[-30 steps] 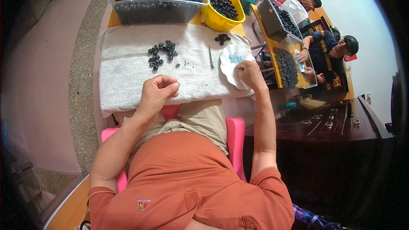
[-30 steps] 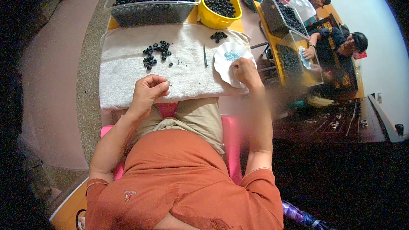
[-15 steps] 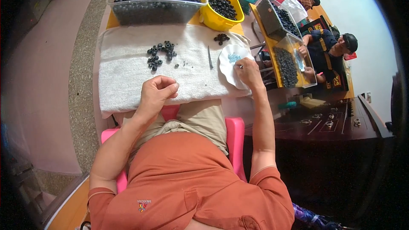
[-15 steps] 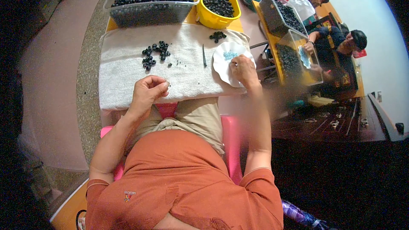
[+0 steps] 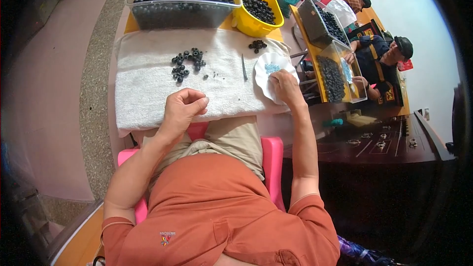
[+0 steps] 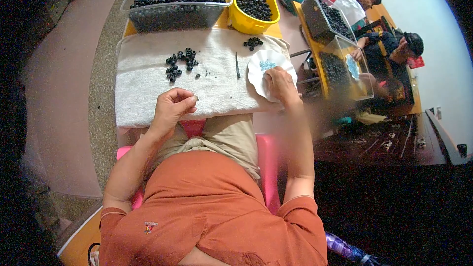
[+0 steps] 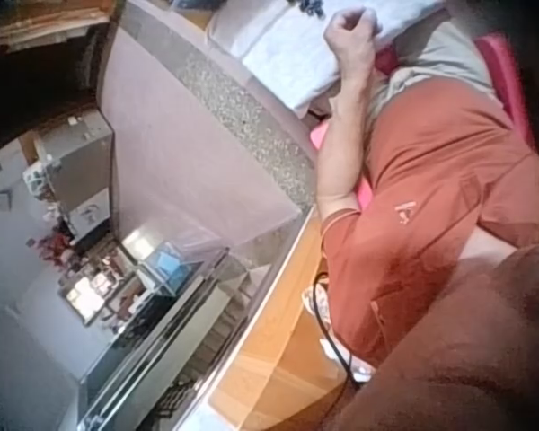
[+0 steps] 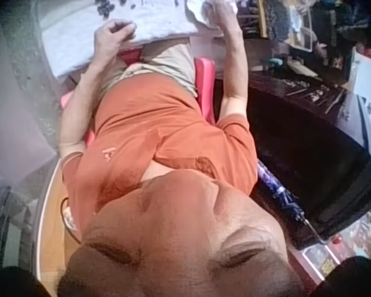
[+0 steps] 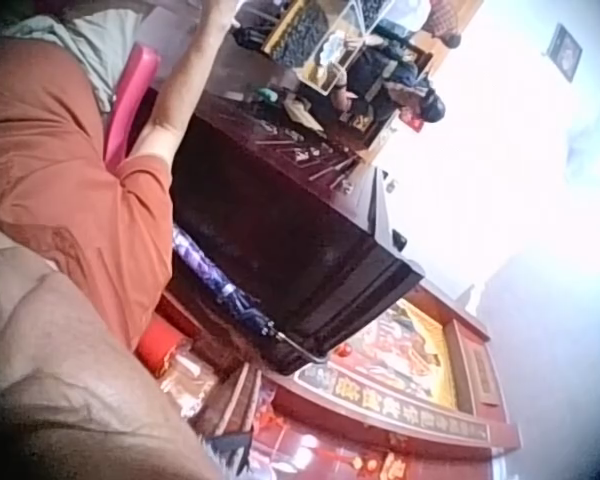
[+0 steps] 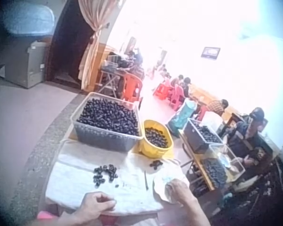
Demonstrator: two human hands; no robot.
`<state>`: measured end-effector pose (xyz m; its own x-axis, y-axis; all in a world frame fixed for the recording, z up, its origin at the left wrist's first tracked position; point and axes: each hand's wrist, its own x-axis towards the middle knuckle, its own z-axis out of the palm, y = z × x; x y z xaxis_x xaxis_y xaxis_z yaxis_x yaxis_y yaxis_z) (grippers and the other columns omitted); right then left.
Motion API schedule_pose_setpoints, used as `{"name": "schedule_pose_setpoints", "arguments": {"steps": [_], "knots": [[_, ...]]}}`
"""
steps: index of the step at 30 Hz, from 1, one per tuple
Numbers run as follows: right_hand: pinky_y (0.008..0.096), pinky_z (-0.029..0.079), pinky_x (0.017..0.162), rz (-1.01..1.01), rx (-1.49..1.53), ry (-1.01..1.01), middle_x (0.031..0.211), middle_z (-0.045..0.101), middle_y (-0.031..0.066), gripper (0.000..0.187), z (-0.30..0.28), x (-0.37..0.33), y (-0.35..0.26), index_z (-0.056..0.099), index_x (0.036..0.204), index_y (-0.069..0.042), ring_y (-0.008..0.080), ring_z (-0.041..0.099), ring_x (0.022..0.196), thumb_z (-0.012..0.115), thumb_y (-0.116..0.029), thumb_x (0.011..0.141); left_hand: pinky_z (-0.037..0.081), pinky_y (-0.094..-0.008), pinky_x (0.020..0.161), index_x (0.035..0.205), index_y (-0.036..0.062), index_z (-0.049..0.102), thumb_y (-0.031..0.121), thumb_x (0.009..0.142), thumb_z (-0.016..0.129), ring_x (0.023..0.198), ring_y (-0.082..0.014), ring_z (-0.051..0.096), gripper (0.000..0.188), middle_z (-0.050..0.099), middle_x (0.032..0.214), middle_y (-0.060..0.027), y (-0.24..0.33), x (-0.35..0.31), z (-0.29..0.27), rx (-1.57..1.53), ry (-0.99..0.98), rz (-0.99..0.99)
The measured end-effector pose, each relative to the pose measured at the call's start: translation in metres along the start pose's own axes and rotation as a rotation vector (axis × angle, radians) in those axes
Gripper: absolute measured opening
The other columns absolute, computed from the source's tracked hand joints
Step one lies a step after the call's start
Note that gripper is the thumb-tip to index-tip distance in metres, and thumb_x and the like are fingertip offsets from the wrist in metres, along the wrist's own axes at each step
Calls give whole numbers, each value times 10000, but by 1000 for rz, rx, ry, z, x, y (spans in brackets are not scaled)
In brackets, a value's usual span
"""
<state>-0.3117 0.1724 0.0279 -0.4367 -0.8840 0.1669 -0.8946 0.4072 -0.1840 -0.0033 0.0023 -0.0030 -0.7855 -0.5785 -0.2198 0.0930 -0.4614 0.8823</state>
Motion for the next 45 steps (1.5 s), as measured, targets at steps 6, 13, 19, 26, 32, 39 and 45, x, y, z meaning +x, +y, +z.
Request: {"name": "schedule_pose_setpoints", "arguments": {"steps": [6,13,19,26,32,39,45], "knots": [[438,496,768,-24,-43,35,903,642,209,155,8,-4,4,658,906,-2,403,626,864,571,-129,898,567,-236,699,949,13,660,77,878,712,721,-90,635,108,670,842,-39,-1,0,0,6,0,-2],[401,516,717,-39,125,277,878,657,194,94,10,-11,3,652,930,12,364,647,795,631,-61,875,571,-237,709,947,13,657,78,883,705,738,-93,638,103,669,860,-43,-2,0,-1,13,-5,-5],[285,556,674,86,464,312,876,685,130,147,12,-19,-9,663,1043,36,185,692,746,606,-2,913,568,-239,725,945,12,654,87,889,700,741,-96,639,105,668,859,-41,0,0,0,20,-17,-16],[248,568,736,57,846,253,887,653,48,162,19,-25,-36,647,1080,55,117,658,779,594,8,934,563,-243,714,949,22,653,93,888,702,734,-100,640,105,670,840,-36,-1,0,1,-8,-34,-27],[276,579,731,54,1329,-201,917,666,78,156,30,-32,-122,639,1070,53,153,682,810,622,-11,929,564,-251,716,958,28,649,88,892,698,762,-108,654,102,674,850,-42,1,-2,1,-111,-72,-88],[246,583,691,55,1518,-270,885,681,59,107,47,-27,-151,636,1007,36,117,678,790,625,-46,940,573,-271,745,994,20,633,79,902,680,794,-120,660,119,673,907,-55,5,-3,0,-258,-174,-100],[254,587,666,185,1633,-252,893,690,70,112,53,-29,-151,635,997,25,118,675,766,634,-73,945,574,-273,743,992,18,632,80,902,675,802,-123,655,117,668,904,-53,8,-4,-2,-252,-192,-128]]}}
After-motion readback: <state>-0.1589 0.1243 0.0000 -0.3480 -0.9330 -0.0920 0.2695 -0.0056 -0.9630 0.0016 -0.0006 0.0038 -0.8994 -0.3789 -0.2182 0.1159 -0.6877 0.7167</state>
